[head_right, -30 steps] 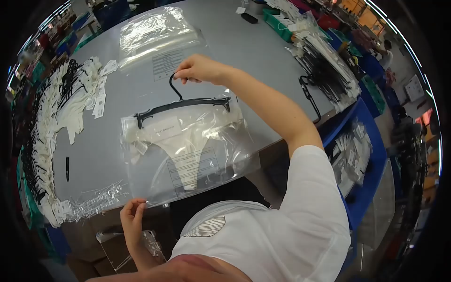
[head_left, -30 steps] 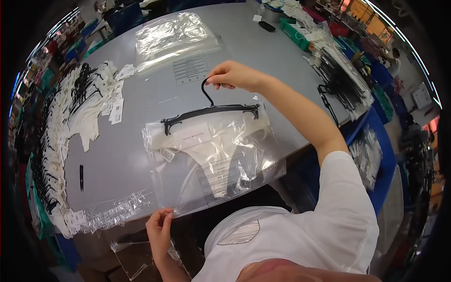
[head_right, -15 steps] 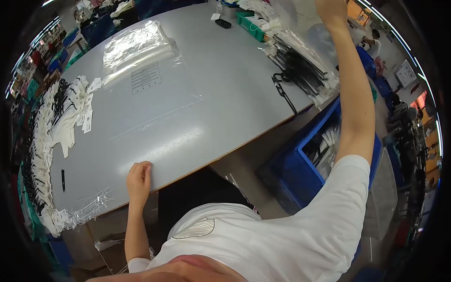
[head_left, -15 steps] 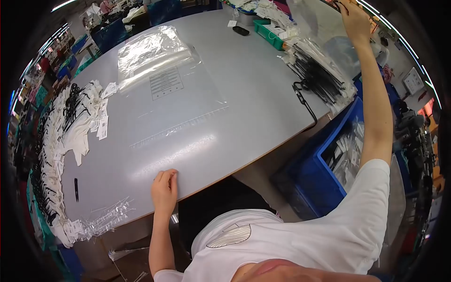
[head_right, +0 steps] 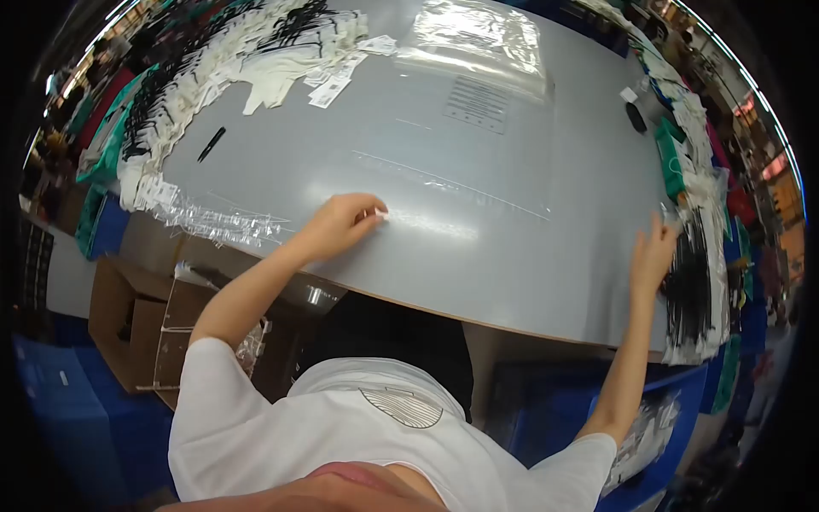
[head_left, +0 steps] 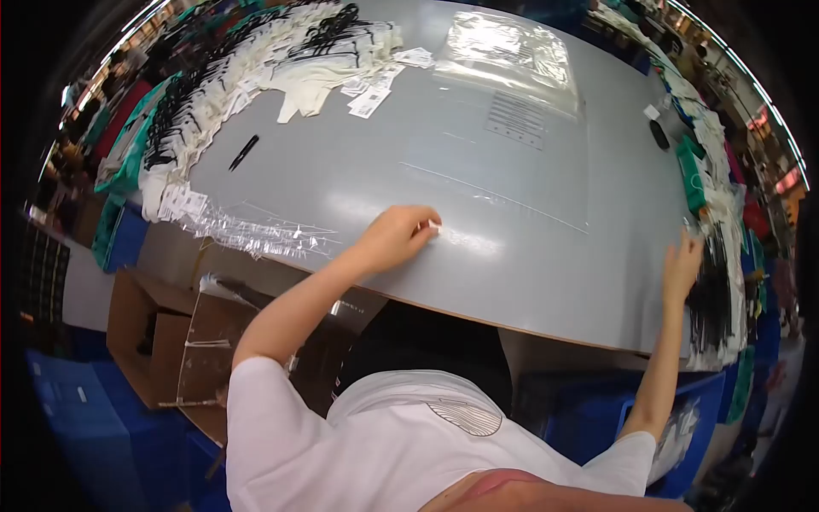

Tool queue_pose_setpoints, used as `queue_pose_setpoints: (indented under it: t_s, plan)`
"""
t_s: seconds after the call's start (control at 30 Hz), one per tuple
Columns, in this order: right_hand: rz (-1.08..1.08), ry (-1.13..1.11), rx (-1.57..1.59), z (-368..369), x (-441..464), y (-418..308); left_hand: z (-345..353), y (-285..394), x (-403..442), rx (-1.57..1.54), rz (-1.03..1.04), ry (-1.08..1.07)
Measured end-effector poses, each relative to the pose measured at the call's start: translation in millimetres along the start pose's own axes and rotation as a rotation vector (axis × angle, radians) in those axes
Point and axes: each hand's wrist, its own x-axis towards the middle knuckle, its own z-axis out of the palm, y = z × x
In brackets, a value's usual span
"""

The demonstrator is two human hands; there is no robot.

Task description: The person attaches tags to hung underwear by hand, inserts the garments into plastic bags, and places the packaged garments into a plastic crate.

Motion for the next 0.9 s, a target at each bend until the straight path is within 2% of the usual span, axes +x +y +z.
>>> queue_pose_setpoints:
  t_s: [0.13, 0.23, 0.27, 0.33, 0.4, 0.43, 0.5, 0.67, 0.77, 0.83, 0.9]
  plan:
    - [-0.344, -0.361, 0.476, 58.1, -18.6, -146.5, -41.1, -46.2, 62.7, 0.113, -0.114, 0.222]
    - [-0.438, -0.493, 0.548, 61.7, -14.5, -233.7, -75.9, -111.2, 108.5, 0.249, -0.181, 0.344]
    - [-0.463, -0.531, 0.561, 60.1, -11.3, -260.5, -86.1, -139.0, 118.7, 0.383, -0.205, 0.464]
    - [-0.463, -0.528, 0.574, 65.5, -12.1, -274.7, -114.7, -177.8, 130.6, 0.583, -0.275, 0.628]
    - [-0.435, -0.554, 0.606, 63.8, -9.2, -274.4, -147.8, -210.2, 139.3, 0.645, -0.337, 0.669]
    - [-0.418, -0.573, 0.620, 61.2, -8.7, -272.5, -163.9, -226.9, 143.5, 0.679, -0.483, 0.715]
    - [-0.395, -0.594, 0.632, 59.5, -6.2, -271.4, -174.3, -241.4, 154.2, 0.711, -0.626, 0.755]
    - [-0.357, -0.659, 0.665, 59.1, -1.9, -270.8, -177.2, -246.2, 158.3, 0.792, -0.520, 0.808]
    - [-0.343, -0.667, 0.666, 58.1, -1.6, -271.4, -180.5, -258.5, 152.8, 0.737, -0.393, 0.609]
    - [-0.344, -0.664, 0.670, 57.4, -0.2, -272.9, -182.9, -260.6, 145.5, 0.721, -0.354, 0.550]
    - [-0.345, -0.663, 0.659, 57.1, 0.4, -274.3, -187.2, -235.1, 119.5, 0.610, -0.411, 0.464]
